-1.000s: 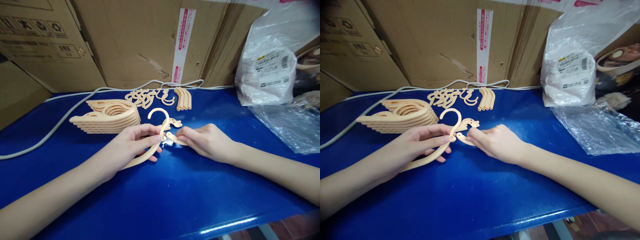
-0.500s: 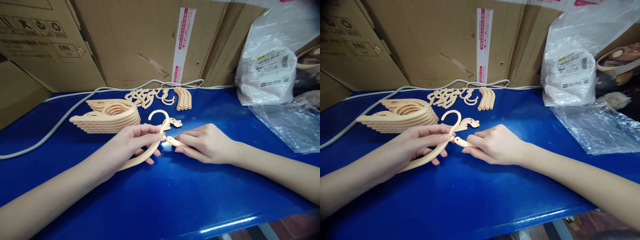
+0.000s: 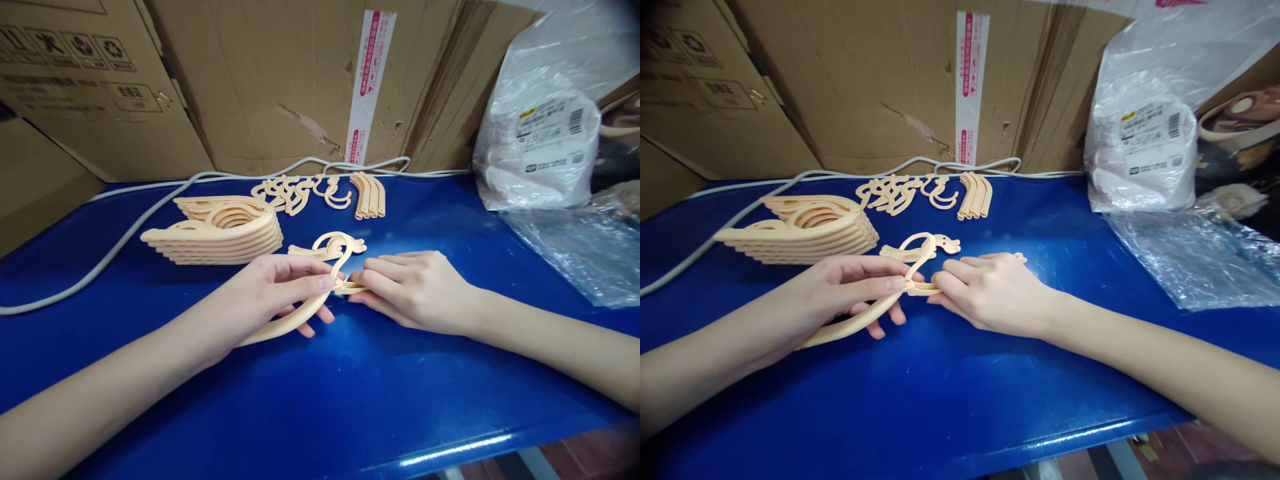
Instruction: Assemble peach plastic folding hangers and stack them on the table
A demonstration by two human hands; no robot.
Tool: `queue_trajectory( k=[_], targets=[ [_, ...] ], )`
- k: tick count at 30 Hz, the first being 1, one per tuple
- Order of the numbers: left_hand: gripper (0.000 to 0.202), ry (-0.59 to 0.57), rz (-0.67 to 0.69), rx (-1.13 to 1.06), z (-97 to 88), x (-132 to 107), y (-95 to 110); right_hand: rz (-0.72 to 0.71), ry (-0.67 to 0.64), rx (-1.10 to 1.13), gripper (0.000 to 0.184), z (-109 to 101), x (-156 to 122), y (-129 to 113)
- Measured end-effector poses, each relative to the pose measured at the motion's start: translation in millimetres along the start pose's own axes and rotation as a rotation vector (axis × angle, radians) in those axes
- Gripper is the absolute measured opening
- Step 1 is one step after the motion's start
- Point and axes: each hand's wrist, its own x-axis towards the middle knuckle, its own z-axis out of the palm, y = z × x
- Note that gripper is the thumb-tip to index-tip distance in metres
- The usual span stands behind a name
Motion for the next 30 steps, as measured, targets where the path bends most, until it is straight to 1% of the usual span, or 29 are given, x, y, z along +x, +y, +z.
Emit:
queue_trajectory(
  k=[4, 7, 11, 15, 18, 22, 30],
  targets=[
    [0.011, 0.037, -0.008, -0.043, 0.5, -0.9, 2.6, 0.001, 0.022, 0.045, 0.03, -0.2, -0.1, -0.7],
    [0.011, 0.028, -0.003, -0.062, -0.9, -0.7, 3.0, -0.002, 0.032, 0.034, 0.03, -0.6, 0.2, -0.8],
    [0.01, 0.009, 0.018, -0.049, -1.6, -0.6, 2.6, 0.005, 0.027, 0.028, 0.031, -0.7, 0.1, -0.2],
    [0.011, 0.03, 0.029, -0.021, -1.0, -1.2, 2.3, -0.003, 0.013, 0.046, 0.031, -0.4, -0.7, 0.6],
    [0.014, 0.025, 0.075, 0.014, -1.1, 0.5, 0.6, -0.015, 0.016, 0.063, 0.031, -0.5, -1.3, 0.3],
    [0.015, 0.022, 0.126, 0.051, -1.9, 3.8, -2.5, -0.007, -0.018, 0.094, 0.032, -2.0, -1.7, -0.8],
    [0.011, 0.008, 0.143, 0.11, -1.5, 3.7, -1.8, 0.043, -0.093, 0.16, 0.033, -5.4, -0.3, -2.2]
  ],
)
